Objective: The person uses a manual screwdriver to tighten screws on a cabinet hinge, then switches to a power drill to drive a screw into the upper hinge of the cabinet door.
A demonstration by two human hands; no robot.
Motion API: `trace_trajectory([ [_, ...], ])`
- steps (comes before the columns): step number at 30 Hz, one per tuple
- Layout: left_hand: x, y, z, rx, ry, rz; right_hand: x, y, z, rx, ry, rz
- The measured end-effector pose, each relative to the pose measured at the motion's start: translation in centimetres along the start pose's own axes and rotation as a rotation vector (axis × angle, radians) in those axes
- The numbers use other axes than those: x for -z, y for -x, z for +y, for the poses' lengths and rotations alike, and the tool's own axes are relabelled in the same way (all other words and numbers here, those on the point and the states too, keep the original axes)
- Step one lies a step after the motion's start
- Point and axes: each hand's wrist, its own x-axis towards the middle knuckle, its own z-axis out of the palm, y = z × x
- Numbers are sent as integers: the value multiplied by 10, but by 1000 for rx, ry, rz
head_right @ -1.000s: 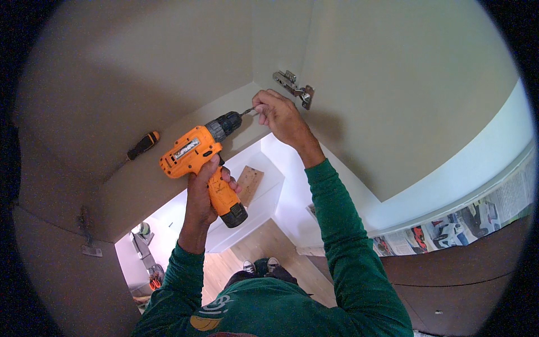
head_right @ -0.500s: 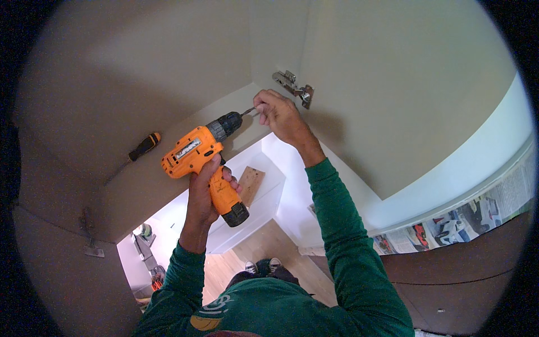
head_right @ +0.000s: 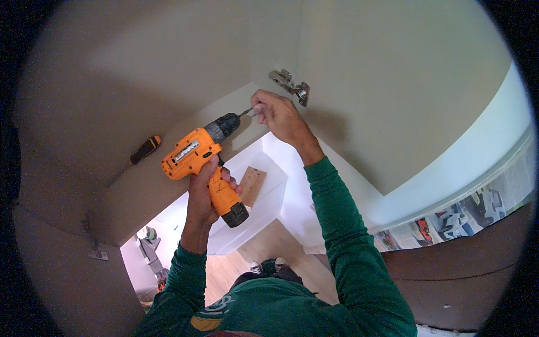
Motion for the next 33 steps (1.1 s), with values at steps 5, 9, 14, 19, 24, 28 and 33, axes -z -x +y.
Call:
trace_trajectory([
  [5, -1, 1, 0, -1, -6, 3, 0, 3, 2, 90, 121, 17],
  [9, 0, 1, 0, 2, 8, 0, 3, 3, -3, 90, 163, 14],
  [14, -3, 2, 1, -17, 43, 9, 4, 2, -5, 48, 100, 21],
  [19, -3, 1, 1, -19, 72, -3, 6, 0, -8, 18, 130, -34],
  [24, -4, 2, 1, -16, 72, -1, 6, 1, -10, 12, 121, -36],
  [28, -3, 2, 1, -12, 63, 7, 5, 1, -8, -7, 94, -35],
  [33, -8, -5, -2, 17, 26, -21, -11, 7, 8, -205, -272, 154],
])
